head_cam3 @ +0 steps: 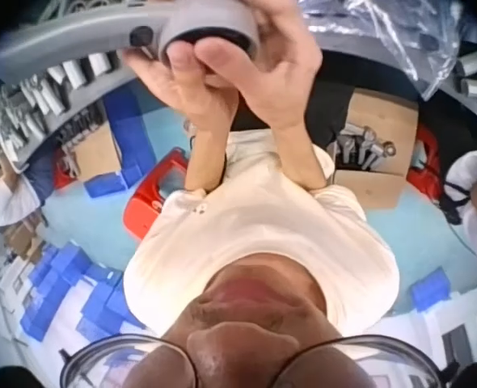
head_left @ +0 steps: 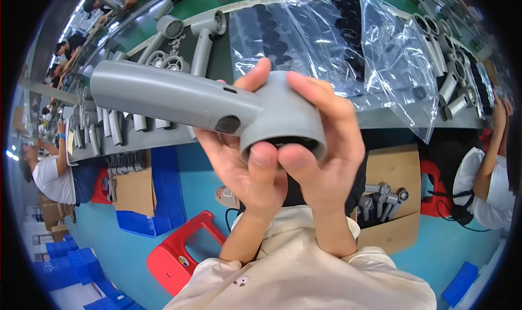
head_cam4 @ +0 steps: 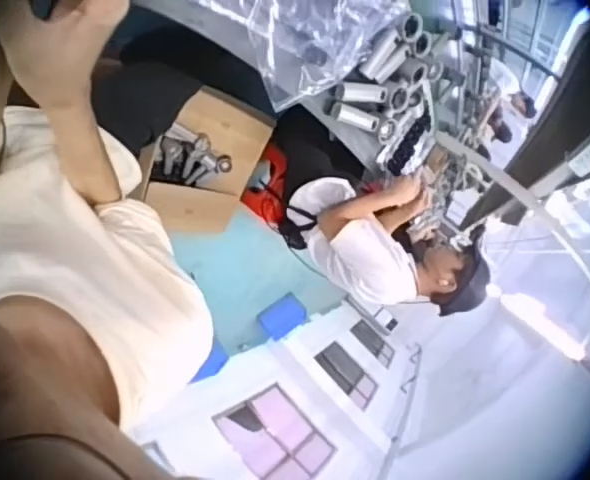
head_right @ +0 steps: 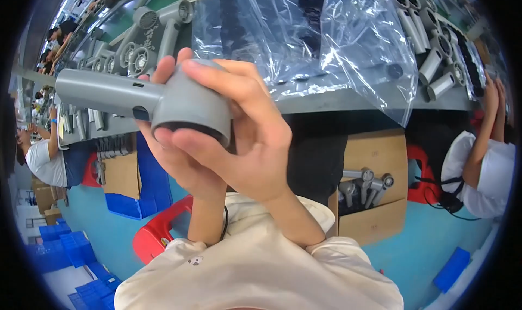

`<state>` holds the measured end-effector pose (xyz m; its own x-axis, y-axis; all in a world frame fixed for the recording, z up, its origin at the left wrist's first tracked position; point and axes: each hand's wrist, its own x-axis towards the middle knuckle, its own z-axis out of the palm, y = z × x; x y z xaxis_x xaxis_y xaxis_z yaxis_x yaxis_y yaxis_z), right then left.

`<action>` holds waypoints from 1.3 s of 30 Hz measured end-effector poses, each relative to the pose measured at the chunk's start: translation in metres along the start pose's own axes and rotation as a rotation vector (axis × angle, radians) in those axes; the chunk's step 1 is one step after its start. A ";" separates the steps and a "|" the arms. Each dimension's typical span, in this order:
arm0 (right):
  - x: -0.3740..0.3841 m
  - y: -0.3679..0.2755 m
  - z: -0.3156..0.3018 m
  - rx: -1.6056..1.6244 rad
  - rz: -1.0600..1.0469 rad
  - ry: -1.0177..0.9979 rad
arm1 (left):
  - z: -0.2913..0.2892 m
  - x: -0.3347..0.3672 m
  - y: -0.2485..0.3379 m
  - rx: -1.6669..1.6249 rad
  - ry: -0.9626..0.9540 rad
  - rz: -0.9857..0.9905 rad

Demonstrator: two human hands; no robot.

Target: The person assembles components of a hair dryer by hand, combining internal components with a hair dryer housing to create an assembled hair dryer.

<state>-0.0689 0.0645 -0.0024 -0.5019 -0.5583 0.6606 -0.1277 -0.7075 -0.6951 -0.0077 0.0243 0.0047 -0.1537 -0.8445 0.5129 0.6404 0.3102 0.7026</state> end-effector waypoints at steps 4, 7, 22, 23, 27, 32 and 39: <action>0.003 -0.002 -0.001 -0.015 -0.088 -0.031 | 0.004 -0.001 0.014 0.004 0.022 -0.131; 0.006 -0.002 0.001 -0.014 -0.108 -0.060 | -0.002 0.002 0.018 -0.007 0.012 -0.060; 0.016 0.023 0.034 0.956 0.248 -0.248 | -0.056 -0.009 0.086 -0.061 0.062 -0.709; 0.019 0.020 0.030 0.778 0.275 -0.258 | -0.058 -0.006 0.094 0.171 0.082 -0.650; 0.039 0.005 0.032 0.466 0.345 -0.128 | -0.118 0.032 0.157 1.433 0.056 0.189; 0.023 0.022 0.076 0.429 0.621 -0.491 | -0.199 0.034 0.164 0.637 -0.038 -0.343; 0.004 0.013 0.095 0.211 0.374 -0.698 | -0.201 0.018 0.124 -0.008 -0.045 -0.493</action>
<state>0.0084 0.0118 0.0185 0.1775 -0.8653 0.4688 0.1413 -0.4490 -0.8823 0.2204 -0.0397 0.0021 -0.4723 -0.8701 0.1410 0.4890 -0.1256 0.8632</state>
